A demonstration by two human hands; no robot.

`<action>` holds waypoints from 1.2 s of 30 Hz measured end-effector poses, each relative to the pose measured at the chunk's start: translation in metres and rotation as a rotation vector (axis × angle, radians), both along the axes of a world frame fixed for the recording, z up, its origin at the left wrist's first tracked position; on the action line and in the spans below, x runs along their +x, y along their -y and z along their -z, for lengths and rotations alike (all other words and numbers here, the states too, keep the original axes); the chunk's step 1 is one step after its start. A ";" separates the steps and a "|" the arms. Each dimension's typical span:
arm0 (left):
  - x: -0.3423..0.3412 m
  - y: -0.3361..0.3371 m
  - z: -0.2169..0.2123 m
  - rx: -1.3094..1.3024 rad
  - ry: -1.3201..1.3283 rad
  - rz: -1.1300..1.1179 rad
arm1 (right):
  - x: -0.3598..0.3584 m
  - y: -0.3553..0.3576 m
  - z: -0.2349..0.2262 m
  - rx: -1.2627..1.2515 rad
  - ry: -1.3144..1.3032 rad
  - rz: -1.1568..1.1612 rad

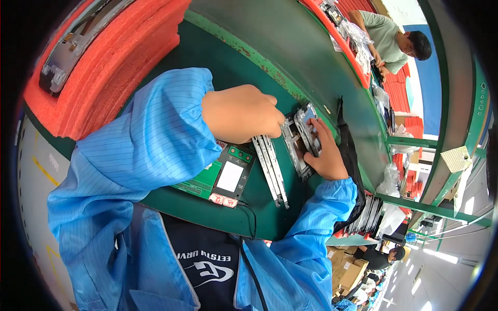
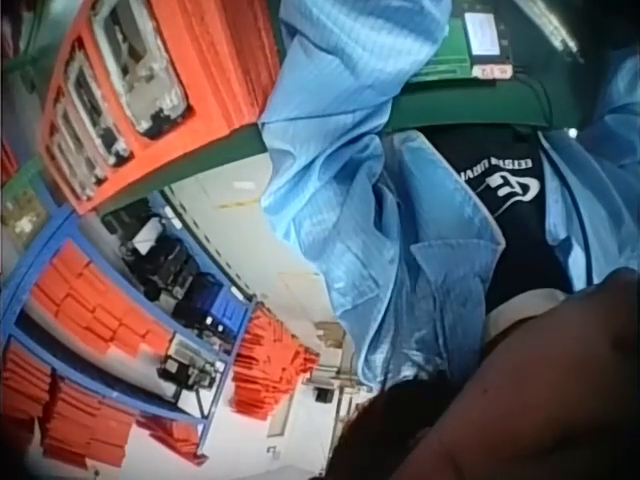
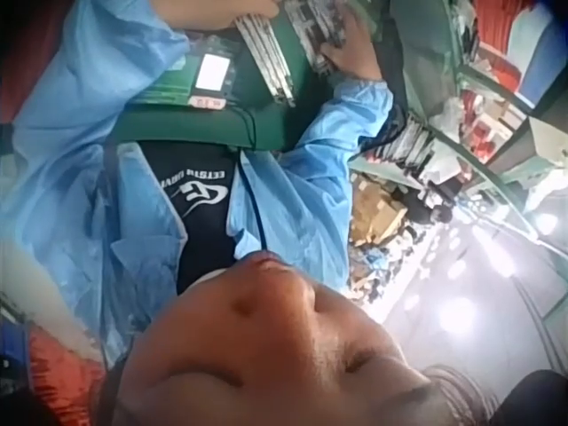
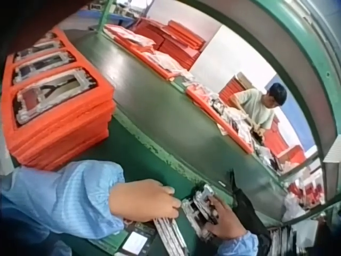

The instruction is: The recorder is inspecting and assembling smartphones by placing components onto a testing jig and organizing them into trays.

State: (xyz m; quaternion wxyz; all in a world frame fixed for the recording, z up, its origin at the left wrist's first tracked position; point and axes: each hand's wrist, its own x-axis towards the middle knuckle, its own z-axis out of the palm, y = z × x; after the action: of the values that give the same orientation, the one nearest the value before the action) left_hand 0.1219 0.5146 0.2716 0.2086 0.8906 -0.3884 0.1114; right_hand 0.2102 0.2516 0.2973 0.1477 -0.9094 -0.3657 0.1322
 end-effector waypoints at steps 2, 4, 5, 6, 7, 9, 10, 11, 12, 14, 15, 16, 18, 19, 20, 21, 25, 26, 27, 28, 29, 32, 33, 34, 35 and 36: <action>0.001 0.000 0.001 -0.020 0.012 -0.001 | -0.004 0.000 -0.001 -0.005 -0.021 0.017; 0.001 0.001 0.001 -0.053 0.022 -0.008 | -0.010 0.000 0.004 0.070 0.028 0.042; 0.002 0.001 0.002 -0.051 0.018 -0.014 | -0.011 -0.001 0.005 0.108 0.054 0.054; 0.002 0.001 0.003 -0.054 0.016 -0.020 | -0.012 -0.003 0.006 0.110 0.050 0.048; 0.002 0.001 0.003 -0.057 0.014 -0.026 | -0.013 -0.006 0.005 0.020 0.125 0.128; 0.003 0.001 0.002 -0.060 0.012 -0.028 | -0.021 -0.016 -0.001 -0.161 0.278 0.299; 0.003 0.002 0.002 -0.048 -0.007 -0.032 | -0.025 -0.018 -0.002 -0.161 0.278 0.298; 0.003 0.002 0.001 -0.037 -0.024 -0.035 | -0.029 -0.019 -0.004 -0.188 0.263 0.336; 0.003 0.002 0.000 -0.026 -0.041 -0.038 | -0.034 -0.019 -0.005 -0.216 0.248 0.375; 0.001 0.002 0.001 -0.031 -0.052 -0.045 | -0.040 -0.022 -0.001 -0.240 0.231 0.404; 0.001 0.002 0.002 -0.037 -0.063 -0.046 | -0.044 -0.024 0.005 -0.194 0.309 0.303; 0.001 0.002 0.002 -0.044 -0.073 -0.045 | -0.047 -0.026 0.011 -0.147 0.386 0.202; 0.002 0.002 0.002 -0.046 -0.075 -0.049 | -0.048 -0.027 0.014 -0.099 0.459 0.105; 0.003 0.001 0.002 -0.050 -0.076 -0.050 | -0.048 -0.027 0.013 -0.120 0.465 0.101; 0.003 0.002 0.002 -0.054 -0.076 -0.052 | -0.048 -0.027 0.011 -0.141 0.471 0.097; 0.003 0.002 0.002 -0.054 -0.079 -0.049 | -0.048 -0.027 0.010 -0.162 0.477 0.093; 0.003 0.000 0.000 -0.048 -0.129 -0.044 | -0.058 -0.033 0.005 -0.184 0.501 0.089; 0.003 0.000 0.003 -0.080 -0.117 -0.037 | -0.056 -0.032 0.006 -0.181 0.500 0.089; 0.003 0.000 0.006 -0.111 -0.105 -0.030 | -0.052 -0.029 0.007 -0.157 0.472 0.085; 0.004 0.000 0.007 -0.146 -0.092 -0.020 | -0.048 -0.027 0.007 -0.136 0.446 0.083; 0.004 0.000 0.007 -0.146 -0.092 -0.018 | -0.047 -0.027 0.006 -0.115 0.419 0.081; 0.005 0.000 0.008 -0.137 -0.125 -0.020 | -0.050 -0.030 0.011 -0.125 0.467 0.084; 0.005 0.001 0.008 -0.137 -0.126 -0.021 | -0.051 -0.032 0.012 -0.130 0.490 0.084; 0.005 0.001 0.007 -0.124 -0.142 -0.029 | -0.052 -0.034 0.012 -0.130 0.489 0.082; 0.005 0.001 0.006 -0.110 -0.157 -0.037 | -0.053 -0.036 0.012 -0.138 0.487 0.092; 0.005 0.001 0.005 -0.097 -0.172 -0.046 | -0.054 -0.037 0.012 -0.146 0.486 0.101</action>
State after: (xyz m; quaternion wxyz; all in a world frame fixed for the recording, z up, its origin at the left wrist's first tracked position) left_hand 0.1270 0.5132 0.2665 0.2816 0.8943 -0.3428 0.0582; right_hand 0.1559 0.2887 0.2852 -0.0040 -0.9398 -0.3341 -0.0716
